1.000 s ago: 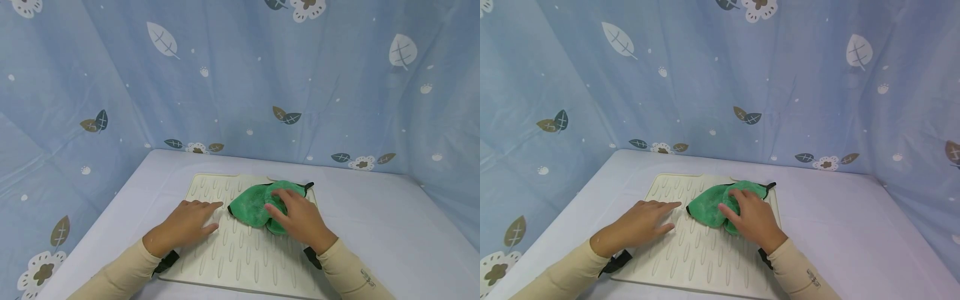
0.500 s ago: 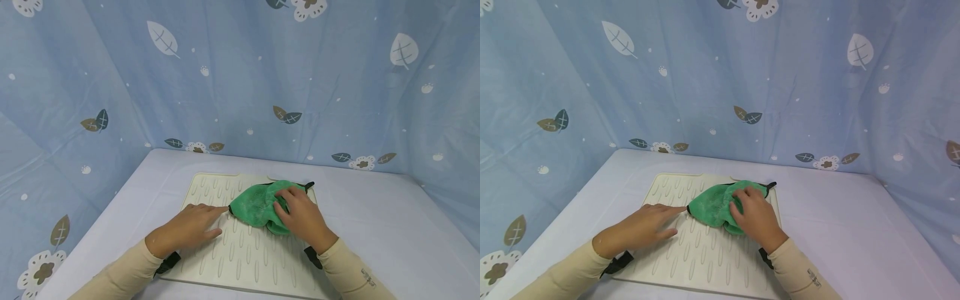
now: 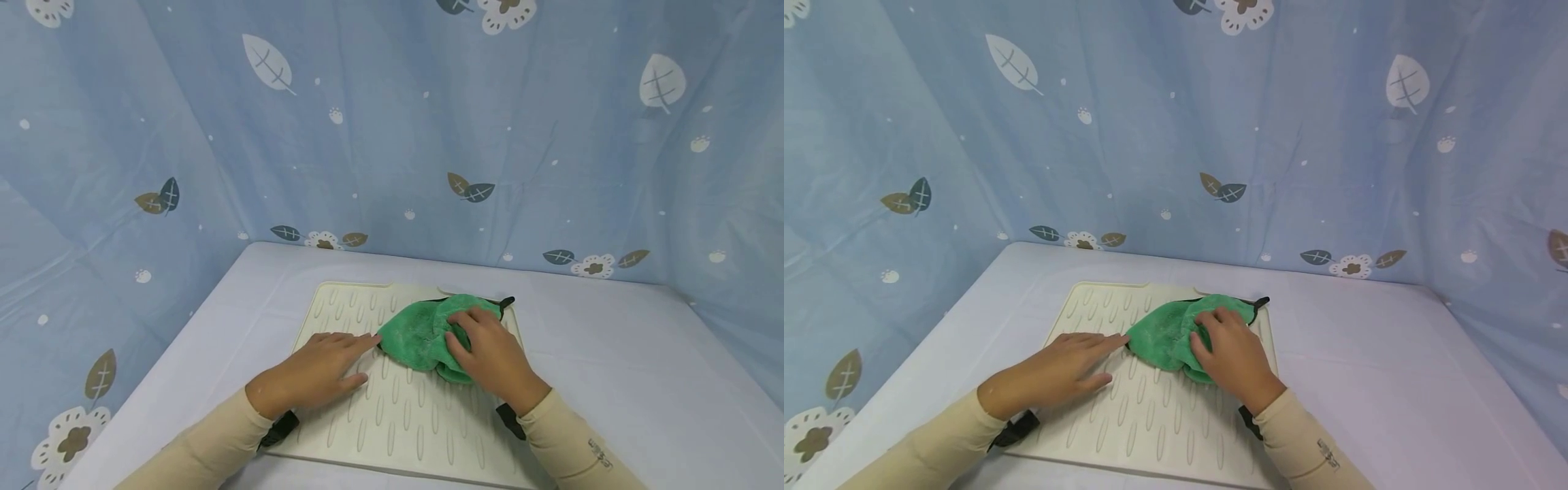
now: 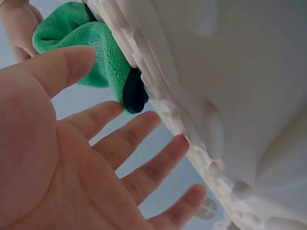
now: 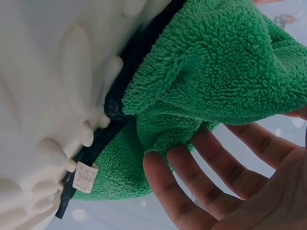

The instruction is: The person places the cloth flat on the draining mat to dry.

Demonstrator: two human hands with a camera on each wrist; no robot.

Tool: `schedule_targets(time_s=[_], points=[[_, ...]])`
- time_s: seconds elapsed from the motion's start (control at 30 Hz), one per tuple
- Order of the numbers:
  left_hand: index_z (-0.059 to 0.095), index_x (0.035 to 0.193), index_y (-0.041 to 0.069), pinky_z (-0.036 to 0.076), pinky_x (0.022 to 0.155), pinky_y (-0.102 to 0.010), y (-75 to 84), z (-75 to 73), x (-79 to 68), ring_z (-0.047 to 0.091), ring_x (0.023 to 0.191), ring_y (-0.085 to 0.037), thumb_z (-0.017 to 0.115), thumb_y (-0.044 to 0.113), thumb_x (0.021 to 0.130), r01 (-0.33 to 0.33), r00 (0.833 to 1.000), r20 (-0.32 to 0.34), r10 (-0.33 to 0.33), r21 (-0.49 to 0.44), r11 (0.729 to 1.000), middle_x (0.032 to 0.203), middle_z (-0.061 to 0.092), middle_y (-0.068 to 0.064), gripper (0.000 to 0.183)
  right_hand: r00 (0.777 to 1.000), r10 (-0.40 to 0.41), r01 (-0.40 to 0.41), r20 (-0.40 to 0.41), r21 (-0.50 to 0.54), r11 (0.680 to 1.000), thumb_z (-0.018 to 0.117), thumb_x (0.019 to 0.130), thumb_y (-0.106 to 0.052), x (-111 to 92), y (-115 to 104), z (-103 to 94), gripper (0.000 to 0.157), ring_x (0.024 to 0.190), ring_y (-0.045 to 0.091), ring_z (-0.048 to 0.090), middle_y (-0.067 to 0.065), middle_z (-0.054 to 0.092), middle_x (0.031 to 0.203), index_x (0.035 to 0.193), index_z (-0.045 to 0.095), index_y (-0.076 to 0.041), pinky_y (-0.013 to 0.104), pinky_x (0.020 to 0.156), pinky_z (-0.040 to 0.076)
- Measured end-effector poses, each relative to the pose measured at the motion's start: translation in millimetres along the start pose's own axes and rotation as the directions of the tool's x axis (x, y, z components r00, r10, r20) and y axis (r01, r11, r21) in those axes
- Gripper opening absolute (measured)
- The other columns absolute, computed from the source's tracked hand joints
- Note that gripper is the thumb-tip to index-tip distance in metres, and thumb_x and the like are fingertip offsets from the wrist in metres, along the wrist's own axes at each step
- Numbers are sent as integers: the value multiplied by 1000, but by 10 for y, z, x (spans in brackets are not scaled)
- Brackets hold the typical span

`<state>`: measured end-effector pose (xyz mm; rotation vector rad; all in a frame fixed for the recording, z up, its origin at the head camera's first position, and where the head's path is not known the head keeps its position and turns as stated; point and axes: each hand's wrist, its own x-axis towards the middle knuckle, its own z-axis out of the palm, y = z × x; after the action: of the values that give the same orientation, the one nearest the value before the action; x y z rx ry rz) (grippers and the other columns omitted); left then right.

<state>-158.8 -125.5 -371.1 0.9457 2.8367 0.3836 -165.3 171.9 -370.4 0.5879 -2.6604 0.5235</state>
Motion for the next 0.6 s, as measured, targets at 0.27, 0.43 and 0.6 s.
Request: schedule_targets(time_s=[0.27, 0.43, 0.6], points=[[35, 157, 19, 33, 112, -61, -12, 19, 30, 42, 144, -32, 52, 43, 103, -4, 1000, 31, 6, -57, 998, 152, 50, -2, 61, 1000, 2, -2, 5, -4, 1000, 67, 96, -20, -12, 3, 18, 23, 112, 33, 62, 12, 66, 112, 113, 71, -6, 48, 87, 56], [32, 158, 23, 32, 113, -60, -15, 23, 39, 41, 145, -32, 55, 44, 102, 2, 999, 53, 1, -62, 998, 153, 49, -4, 64, 1000, 4, -4, 19, 6, 1000, 65, 97, -21, -9, -8, 12, 24, 114, 33, 62, 13, 66, 113, 114, 70, -5, 48, 89, 55], [31, 158, 22, 31, 114, -60, -32, 43, 48, 38, 147, -31, 55, 44, 101, -4, 998, 58, 7, -53, 999, 156, 44, -10, 65, 999, 10, -11, 35, 12, 1000, 64, 97, -21, 3, -18, 12, 24, 116, 33, 61, 12, 66, 114, 115, 70, -7, 48, 89, 55]])
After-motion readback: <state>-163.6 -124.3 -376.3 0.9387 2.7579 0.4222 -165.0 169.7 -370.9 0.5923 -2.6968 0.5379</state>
